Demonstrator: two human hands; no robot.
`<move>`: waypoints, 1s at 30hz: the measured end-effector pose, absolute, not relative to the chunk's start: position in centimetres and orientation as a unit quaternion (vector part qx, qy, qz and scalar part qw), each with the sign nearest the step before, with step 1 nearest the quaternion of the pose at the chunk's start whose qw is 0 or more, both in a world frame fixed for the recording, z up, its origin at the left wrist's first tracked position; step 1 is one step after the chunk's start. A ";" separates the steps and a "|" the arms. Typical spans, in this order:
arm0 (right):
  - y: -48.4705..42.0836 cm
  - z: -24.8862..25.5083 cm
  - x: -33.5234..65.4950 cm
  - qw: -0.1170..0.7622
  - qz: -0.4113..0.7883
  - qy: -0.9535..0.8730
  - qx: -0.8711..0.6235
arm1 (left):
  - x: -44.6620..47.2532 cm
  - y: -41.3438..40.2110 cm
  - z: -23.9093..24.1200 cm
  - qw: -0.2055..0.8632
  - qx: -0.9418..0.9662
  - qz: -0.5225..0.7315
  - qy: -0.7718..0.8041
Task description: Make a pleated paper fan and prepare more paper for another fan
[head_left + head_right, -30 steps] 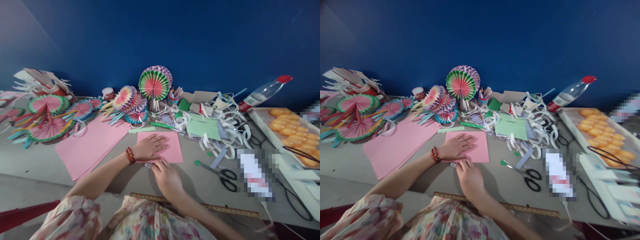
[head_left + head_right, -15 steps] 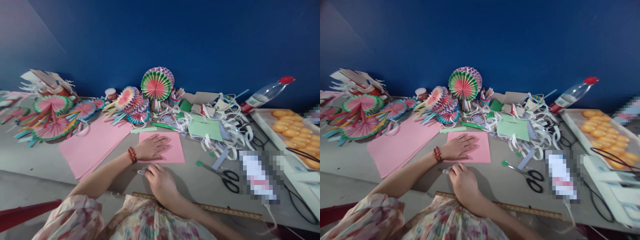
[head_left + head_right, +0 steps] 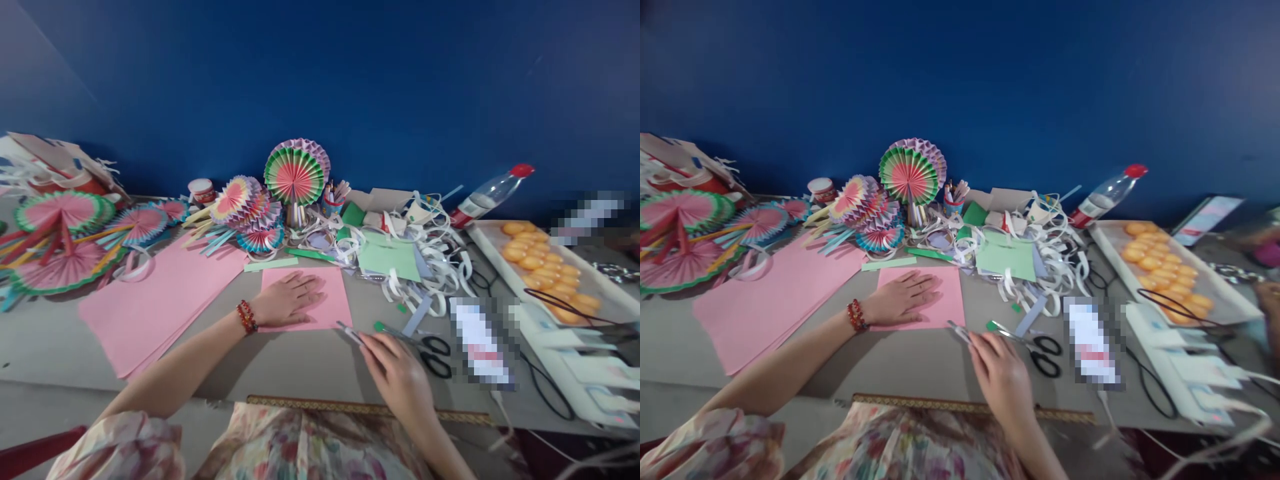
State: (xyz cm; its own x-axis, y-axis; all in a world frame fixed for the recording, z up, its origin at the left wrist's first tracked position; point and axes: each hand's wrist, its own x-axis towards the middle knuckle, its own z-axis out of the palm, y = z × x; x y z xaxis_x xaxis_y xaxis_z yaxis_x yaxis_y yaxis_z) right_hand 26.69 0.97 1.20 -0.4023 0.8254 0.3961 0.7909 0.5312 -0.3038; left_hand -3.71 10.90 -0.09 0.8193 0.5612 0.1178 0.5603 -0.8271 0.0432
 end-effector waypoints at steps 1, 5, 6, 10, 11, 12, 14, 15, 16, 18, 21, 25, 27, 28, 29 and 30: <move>1.0 0.9 27.7 0.255 0.013 -0.828 -0.499 | -3.7 10.9 -0.1 0.004 0.954 0.063 0.293; 0.9 0.3 29.6 0.234 -0.031 -0.810 -0.537 | -3.7 10.9 -0.2 0.005 0.953 0.064 0.295; 0.8 0.3 29.6 0.230 -0.032 -0.810 -0.539 | -3.7 10.9 -0.1 0.005 0.953 0.063 0.295; 0.7 0.2 29.1 0.219 -0.027 -0.813 -0.539 | -3.6 10.9 0.0 0.005 0.953 0.055 0.298; 0.7 0.2 29.0 0.219 -0.027 -0.813 -0.539 | -3.6 10.8 0.0 0.006 0.953 0.054 0.299; 0.7 0.2 28.9 0.218 -0.027 -0.813 -0.540 | -3.6 10.8 0.0 0.006 0.953 0.053 0.299; 0.7 0.1 28.9 0.216 -0.023 -0.812 -0.541 | -3.6 10.9 -0.1 0.007 0.953 0.051 0.299; 0.7 0.0 28.9 0.216 -0.022 -0.812 -0.542 | -3.6 10.9 -0.1 0.007 0.953 0.051 0.300; 0.7 0.0 29.0 0.217 -0.020 -0.811 -0.543 | -3.6 10.9 -0.2 0.007 0.952 0.052 0.301; 0.6 -0.1 29.0 0.218 -0.017 -0.811 -0.543 | -3.6 10.9 -0.2 0.004 0.952 0.055 0.301; 0.5 -0.2 29.1 0.220 -0.010 -0.811 -0.542 | -3.6 10.9 -0.2 0.003 0.953 0.055 0.299; 0.5 0.0 28.9 0.226 -0.012 -0.809 -0.543 | -3.6 10.9 0.0 0.005 0.953 0.051 0.297; 0.6 0.2 28.7 0.224 -0.014 -0.806 -0.548 | -3.6 10.9 0.0 0.006 0.953 0.053 0.297; 0.6 0.3 28.7 0.222 -0.015 -0.805 -0.550 | -3.6 10.9 0.0 0.007 0.953 0.054 0.298; 0.6 0.4 28.6 0.221 -0.015 -0.805 -0.551 | -3.6 10.9 0.0 0.009 0.953 0.054 0.299; 0.6 0.5 28.6 0.219 -0.015 -0.805 -0.551 | -3.6 10.9 0.0 0.010 0.952 0.054 0.300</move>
State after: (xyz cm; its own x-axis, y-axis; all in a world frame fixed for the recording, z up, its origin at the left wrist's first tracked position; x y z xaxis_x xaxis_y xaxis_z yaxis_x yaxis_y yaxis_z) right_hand 28.63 0.63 0.51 -0.2966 0.8807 0.3692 0.8943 0.3918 -0.2162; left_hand -3.57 10.89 0.04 0.8146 0.5717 0.0975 0.5696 -0.8203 0.0511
